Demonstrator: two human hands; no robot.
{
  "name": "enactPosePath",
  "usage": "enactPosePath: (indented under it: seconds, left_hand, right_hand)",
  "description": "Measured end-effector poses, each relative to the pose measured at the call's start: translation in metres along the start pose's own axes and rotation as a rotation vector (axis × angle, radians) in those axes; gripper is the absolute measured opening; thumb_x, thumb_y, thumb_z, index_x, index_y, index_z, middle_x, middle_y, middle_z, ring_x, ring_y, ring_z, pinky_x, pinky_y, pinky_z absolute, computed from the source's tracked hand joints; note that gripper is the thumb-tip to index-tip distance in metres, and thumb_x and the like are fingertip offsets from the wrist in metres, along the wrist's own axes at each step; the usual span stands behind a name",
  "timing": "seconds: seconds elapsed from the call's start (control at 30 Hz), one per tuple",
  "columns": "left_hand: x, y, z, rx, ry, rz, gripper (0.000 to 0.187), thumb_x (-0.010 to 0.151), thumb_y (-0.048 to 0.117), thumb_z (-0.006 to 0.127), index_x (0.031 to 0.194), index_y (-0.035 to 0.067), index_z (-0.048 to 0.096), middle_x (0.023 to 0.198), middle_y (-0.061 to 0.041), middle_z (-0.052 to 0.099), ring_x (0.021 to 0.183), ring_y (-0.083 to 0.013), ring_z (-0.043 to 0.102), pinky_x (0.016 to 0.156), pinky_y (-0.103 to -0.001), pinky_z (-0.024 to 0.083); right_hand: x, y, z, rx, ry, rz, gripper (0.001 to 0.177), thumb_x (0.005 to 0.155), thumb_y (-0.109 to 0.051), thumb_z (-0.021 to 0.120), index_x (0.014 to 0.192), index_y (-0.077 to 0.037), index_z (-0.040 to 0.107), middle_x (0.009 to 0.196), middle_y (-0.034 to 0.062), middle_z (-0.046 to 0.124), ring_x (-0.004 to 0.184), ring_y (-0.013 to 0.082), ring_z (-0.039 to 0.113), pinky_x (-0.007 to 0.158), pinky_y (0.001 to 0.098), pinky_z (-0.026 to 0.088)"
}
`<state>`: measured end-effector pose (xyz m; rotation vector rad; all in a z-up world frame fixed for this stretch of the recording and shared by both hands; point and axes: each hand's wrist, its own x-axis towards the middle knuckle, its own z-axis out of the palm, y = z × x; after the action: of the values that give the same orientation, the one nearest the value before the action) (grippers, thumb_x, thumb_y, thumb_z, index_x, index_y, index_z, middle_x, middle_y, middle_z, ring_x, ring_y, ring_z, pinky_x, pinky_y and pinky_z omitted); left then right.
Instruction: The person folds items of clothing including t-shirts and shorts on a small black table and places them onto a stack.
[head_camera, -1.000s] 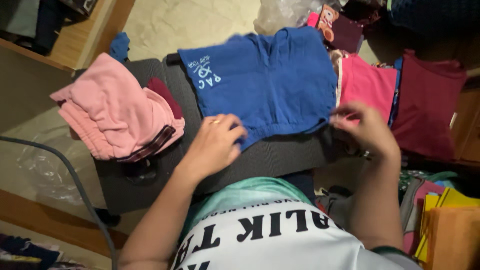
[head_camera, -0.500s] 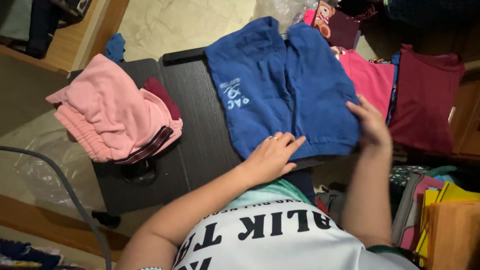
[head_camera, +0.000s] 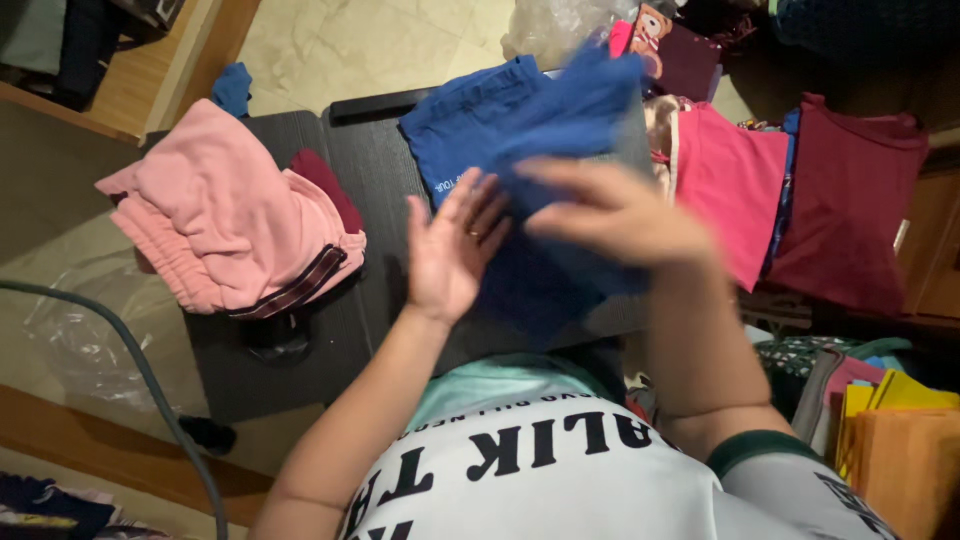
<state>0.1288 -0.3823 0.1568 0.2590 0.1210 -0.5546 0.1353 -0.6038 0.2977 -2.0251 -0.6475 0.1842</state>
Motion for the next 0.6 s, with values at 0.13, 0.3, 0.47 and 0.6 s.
enactPosePath:
  seconds: [0.13, 0.3, 0.47, 0.6]
  left_hand:
    - [0.004, 0.006, -0.031, 0.118, 0.147, 0.072, 0.041, 0.11, 0.03, 0.063, 0.136, -0.001, 0.053, 0.127, -0.014, 0.063, 0.117, -0.0286, 0.061, 0.104, -0.045, 0.048]
    - [0.012, 0.003, -0.018, 0.364, 0.264, 0.144, 0.052, 0.085, 0.001, 0.062, 0.136, 0.008, 0.053, 0.124, -0.009, 0.067, 0.112, -0.0241, 0.066, 0.099, -0.04, 0.053]
    - [0.017, 0.006, -0.017, 0.506, 0.292, 0.171, 0.048, 0.084, -0.006, 0.06, 0.131, 0.003, 0.057, 0.119, -0.008, 0.067, 0.107, -0.0216, 0.067, 0.097, -0.038, 0.055]
    - [0.01, 0.005, -0.03, 0.369, 0.252, 0.006, 0.027, 0.093, 0.003, 0.062, 0.119, -0.004, 0.064, 0.108, -0.014, 0.072, 0.096, -0.0265, 0.071, 0.088, -0.042, 0.059]
  right_hand:
    - [0.026, -0.03, 0.036, -0.03, -0.315, 0.471, 0.065, 0.09, -0.027, 0.073, 0.15, -0.018, 0.05, 0.099, 0.0086, 0.075, 0.076, 0.0219, 0.067, 0.076, 0.0356, 0.057]
    - [-0.003, -0.002, 0.046, -0.227, 0.026, 0.16, 0.04, 0.082, -0.012, 0.079, 0.119, -0.008, 0.068, 0.103, 0.0142, 0.064, 0.091, 0.0291, 0.067, 0.08, 0.0387, 0.055]
    - [-0.015, 0.03, 0.04, -0.267, 0.253, 0.349, 0.02, 0.092, -0.008, 0.077, 0.111, -0.01, 0.071, 0.102, 0.009, 0.064, 0.095, 0.0253, 0.068, 0.086, 0.0369, 0.056]
    - [0.033, 0.047, 0.028, -0.581, 0.218, -0.056, 0.042, 0.074, -0.001, 0.078, 0.114, -0.011, 0.07, 0.13, 0.0154, 0.059, 0.117, 0.0369, 0.058, 0.098, 0.044, 0.051]
